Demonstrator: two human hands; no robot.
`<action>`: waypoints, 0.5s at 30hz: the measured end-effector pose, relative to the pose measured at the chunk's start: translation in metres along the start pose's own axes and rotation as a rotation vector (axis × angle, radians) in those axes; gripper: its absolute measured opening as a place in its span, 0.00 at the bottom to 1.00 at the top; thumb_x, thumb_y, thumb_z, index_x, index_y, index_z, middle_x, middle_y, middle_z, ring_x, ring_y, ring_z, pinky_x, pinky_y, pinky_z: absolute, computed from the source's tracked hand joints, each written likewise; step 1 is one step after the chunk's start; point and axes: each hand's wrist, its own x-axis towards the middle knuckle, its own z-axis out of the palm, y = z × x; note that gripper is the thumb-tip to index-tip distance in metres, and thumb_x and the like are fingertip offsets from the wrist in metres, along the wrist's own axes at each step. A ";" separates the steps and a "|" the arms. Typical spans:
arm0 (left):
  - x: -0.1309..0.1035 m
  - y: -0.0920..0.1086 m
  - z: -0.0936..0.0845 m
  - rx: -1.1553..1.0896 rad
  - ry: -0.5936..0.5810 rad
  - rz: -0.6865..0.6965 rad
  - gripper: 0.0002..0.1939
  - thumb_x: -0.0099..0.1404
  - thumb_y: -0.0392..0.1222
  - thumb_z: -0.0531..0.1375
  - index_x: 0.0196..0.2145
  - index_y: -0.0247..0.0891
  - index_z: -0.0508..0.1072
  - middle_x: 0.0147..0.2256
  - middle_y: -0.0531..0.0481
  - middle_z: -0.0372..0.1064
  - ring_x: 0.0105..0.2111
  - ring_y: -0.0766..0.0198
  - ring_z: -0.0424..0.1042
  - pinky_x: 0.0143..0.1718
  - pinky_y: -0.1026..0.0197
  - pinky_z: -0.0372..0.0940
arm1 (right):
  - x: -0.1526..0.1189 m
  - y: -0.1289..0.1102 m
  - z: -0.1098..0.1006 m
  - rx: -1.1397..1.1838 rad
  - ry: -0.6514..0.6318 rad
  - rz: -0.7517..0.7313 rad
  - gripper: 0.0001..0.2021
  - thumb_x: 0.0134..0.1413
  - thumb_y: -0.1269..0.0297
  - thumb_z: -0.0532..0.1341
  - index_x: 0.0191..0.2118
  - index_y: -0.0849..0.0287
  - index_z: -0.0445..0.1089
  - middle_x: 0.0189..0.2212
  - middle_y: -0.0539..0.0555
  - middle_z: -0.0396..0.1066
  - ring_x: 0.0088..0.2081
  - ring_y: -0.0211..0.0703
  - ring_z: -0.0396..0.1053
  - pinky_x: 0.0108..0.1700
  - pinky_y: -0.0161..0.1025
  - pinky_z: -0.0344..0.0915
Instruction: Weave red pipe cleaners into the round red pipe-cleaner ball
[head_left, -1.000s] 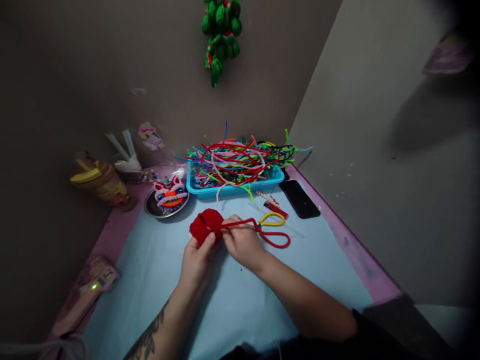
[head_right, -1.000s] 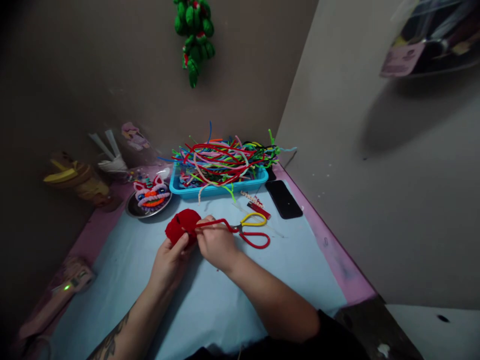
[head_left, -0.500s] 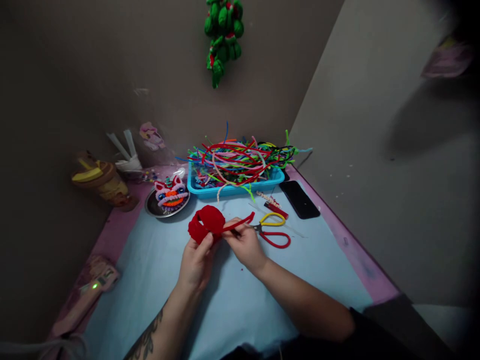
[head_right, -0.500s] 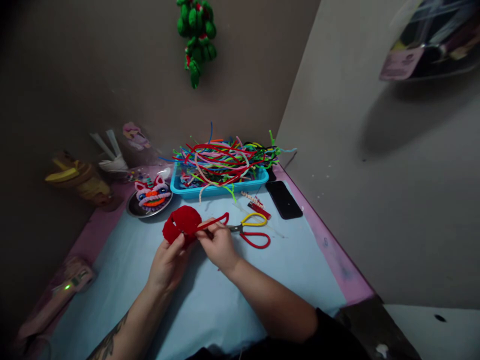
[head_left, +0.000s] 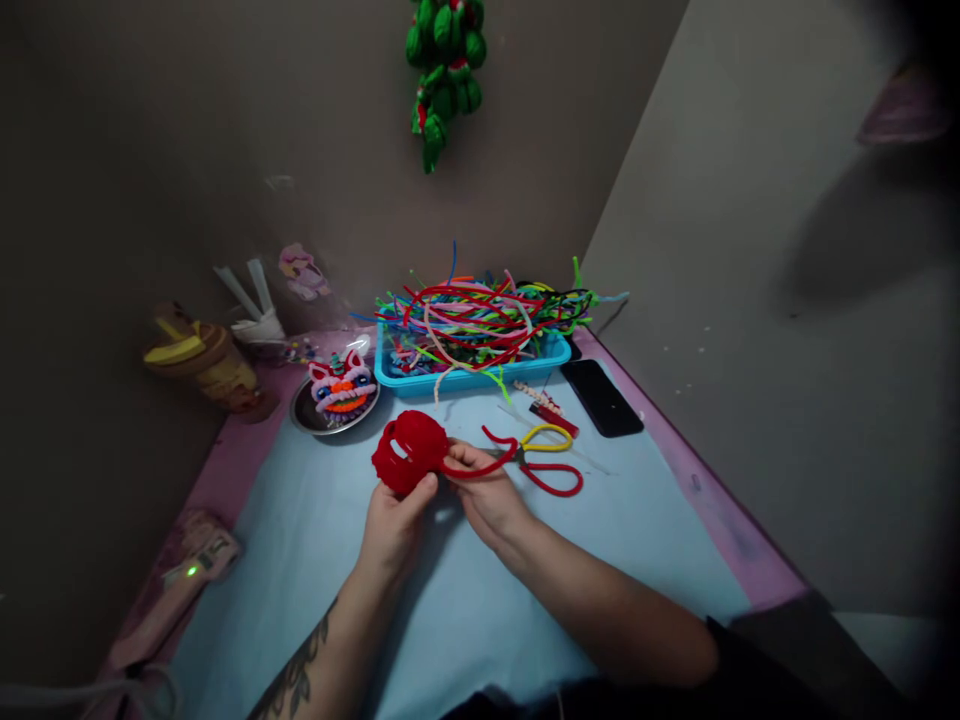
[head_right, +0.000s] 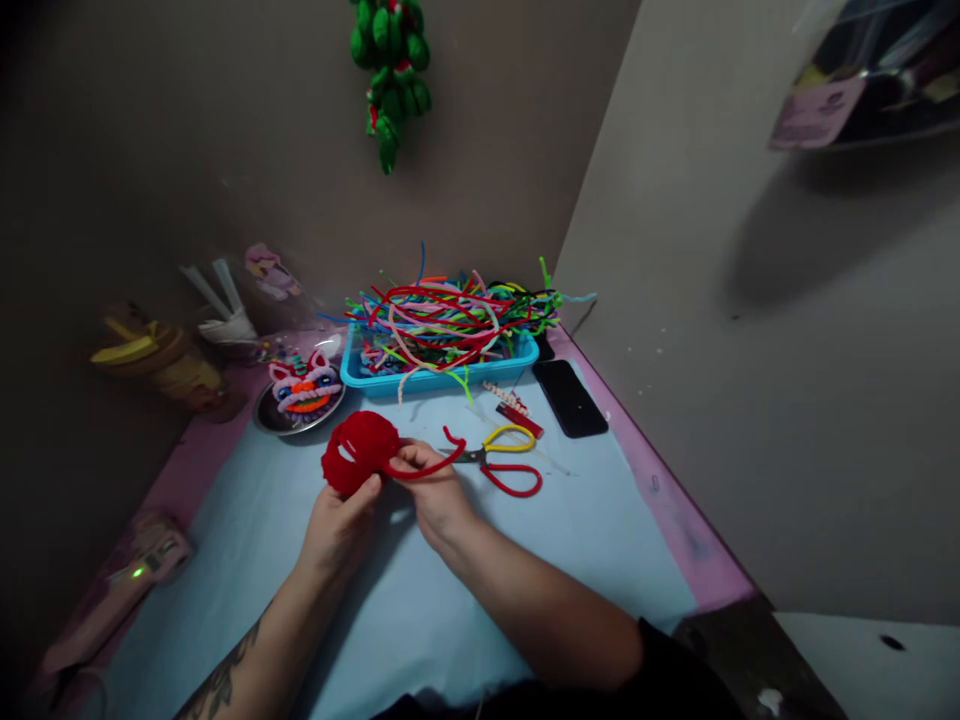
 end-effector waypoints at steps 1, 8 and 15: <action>0.000 0.001 0.001 -0.033 -0.001 -0.007 0.20 0.48 0.46 0.72 0.40 0.41 0.79 0.43 0.45 0.77 0.52 0.50 0.70 0.55 0.54 0.62 | 0.000 -0.001 0.000 0.027 -0.010 0.017 0.14 0.32 0.59 0.74 0.21 0.59 0.69 0.28 0.50 0.70 0.29 0.36 0.63 0.34 0.34 0.62; 0.002 0.002 0.005 -0.204 0.094 -0.110 0.20 0.54 0.51 0.68 0.44 0.43 0.77 0.46 0.47 0.76 0.52 0.53 0.70 0.54 0.51 0.64 | 0.001 0.006 -0.002 -0.093 0.055 -0.055 0.13 0.35 0.57 0.72 0.21 0.59 0.72 0.41 0.54 0.70 0.46 0.46 0.66 0.51 0.42 0.62; 0.004 -0.004 0.002 -0.224 0.087 -0.143 0.20 0.54 0.49 0.69 0.44 0.45 0.76 0.46 0.48 0.76 0.52 0.55 0.70 0.54 0.52 0.64 | 0.004 0.016 -0.005 -0.078 0.101 -0.057 0.10 0.35 0.59 0.72 0.23 0.58 0.73 0.50 0.56 0.69 0.52 0.52 0.65 0.57 0.49 0.58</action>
